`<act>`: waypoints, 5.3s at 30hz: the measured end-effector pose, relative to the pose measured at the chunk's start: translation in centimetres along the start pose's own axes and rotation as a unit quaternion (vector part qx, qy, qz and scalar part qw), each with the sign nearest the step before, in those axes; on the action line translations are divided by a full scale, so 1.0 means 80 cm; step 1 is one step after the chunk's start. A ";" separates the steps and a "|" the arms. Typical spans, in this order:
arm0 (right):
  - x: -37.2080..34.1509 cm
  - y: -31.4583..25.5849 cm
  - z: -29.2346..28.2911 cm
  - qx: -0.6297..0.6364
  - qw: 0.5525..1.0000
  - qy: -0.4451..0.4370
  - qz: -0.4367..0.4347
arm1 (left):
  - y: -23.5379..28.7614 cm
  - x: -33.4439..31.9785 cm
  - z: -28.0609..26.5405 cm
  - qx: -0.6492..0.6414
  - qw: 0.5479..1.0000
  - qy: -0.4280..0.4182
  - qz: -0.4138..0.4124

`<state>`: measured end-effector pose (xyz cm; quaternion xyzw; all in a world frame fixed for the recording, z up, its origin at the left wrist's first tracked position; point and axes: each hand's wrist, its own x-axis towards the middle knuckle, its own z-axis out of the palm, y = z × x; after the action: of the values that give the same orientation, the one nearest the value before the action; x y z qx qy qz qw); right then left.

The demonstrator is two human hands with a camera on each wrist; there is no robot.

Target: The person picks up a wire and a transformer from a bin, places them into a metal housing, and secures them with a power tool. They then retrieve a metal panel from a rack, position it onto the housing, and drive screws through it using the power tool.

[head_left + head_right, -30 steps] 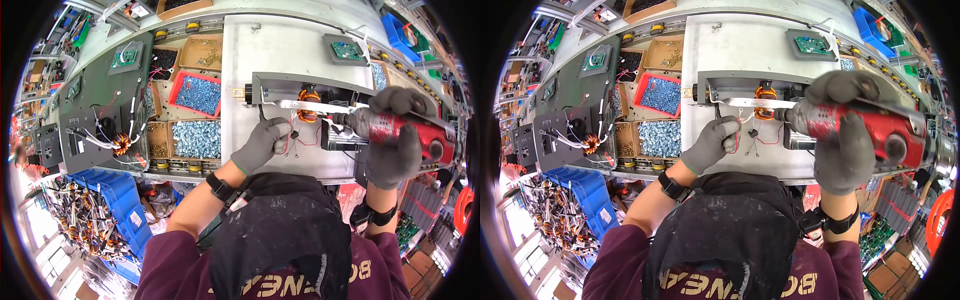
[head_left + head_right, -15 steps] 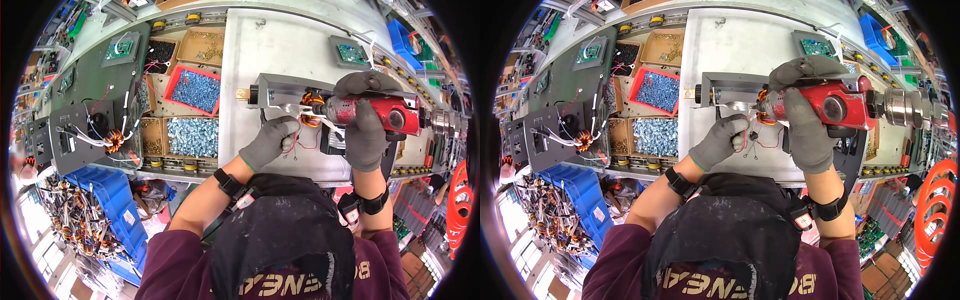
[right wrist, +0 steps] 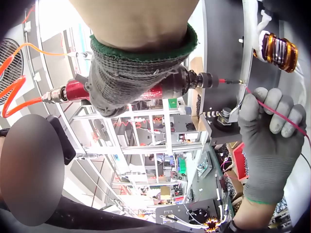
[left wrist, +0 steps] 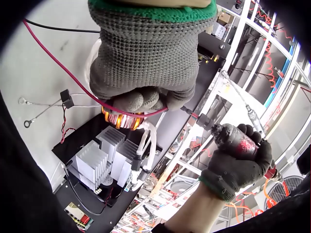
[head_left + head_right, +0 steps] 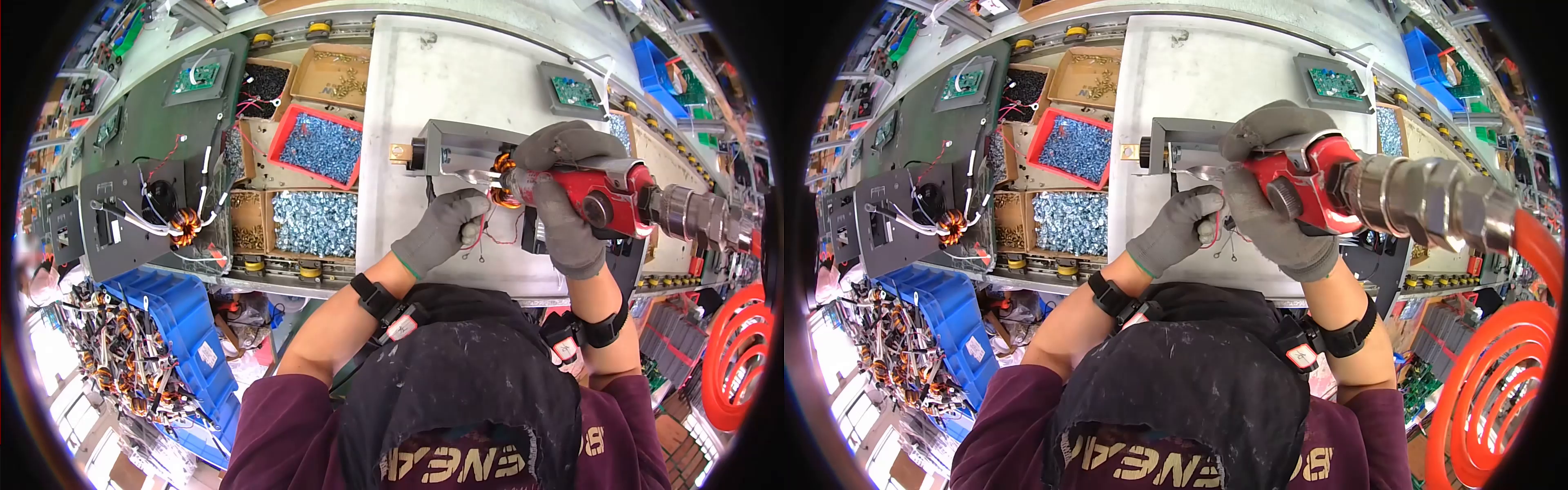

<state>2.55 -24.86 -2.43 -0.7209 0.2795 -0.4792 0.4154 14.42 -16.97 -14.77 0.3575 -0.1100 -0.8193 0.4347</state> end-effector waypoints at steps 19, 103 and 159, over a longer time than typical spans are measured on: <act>-0.389 -0.128 -0.221 0.010 0.856 0.279 0.434 | -0.001 -0.032 -0.029 0.165 0.986 0.038 -0.001; -0.048 0.087 -0.157 0.363 0.771 0.471 0.226 | 0.117 -0.028 0.011 0.771 0.554 0.225 0.218; -0.093 -0.120 -0.271 -0.615 0.675 -0.371 0.170 | 0.161 -0.013 -0.020 0.784 0.548 0.175 0.233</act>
<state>-20.25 -21.32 6.71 -0.8721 0.4521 0.1861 0.0225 24.04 -23.62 -9.14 0.6547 -0.7098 -0.1987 0.1677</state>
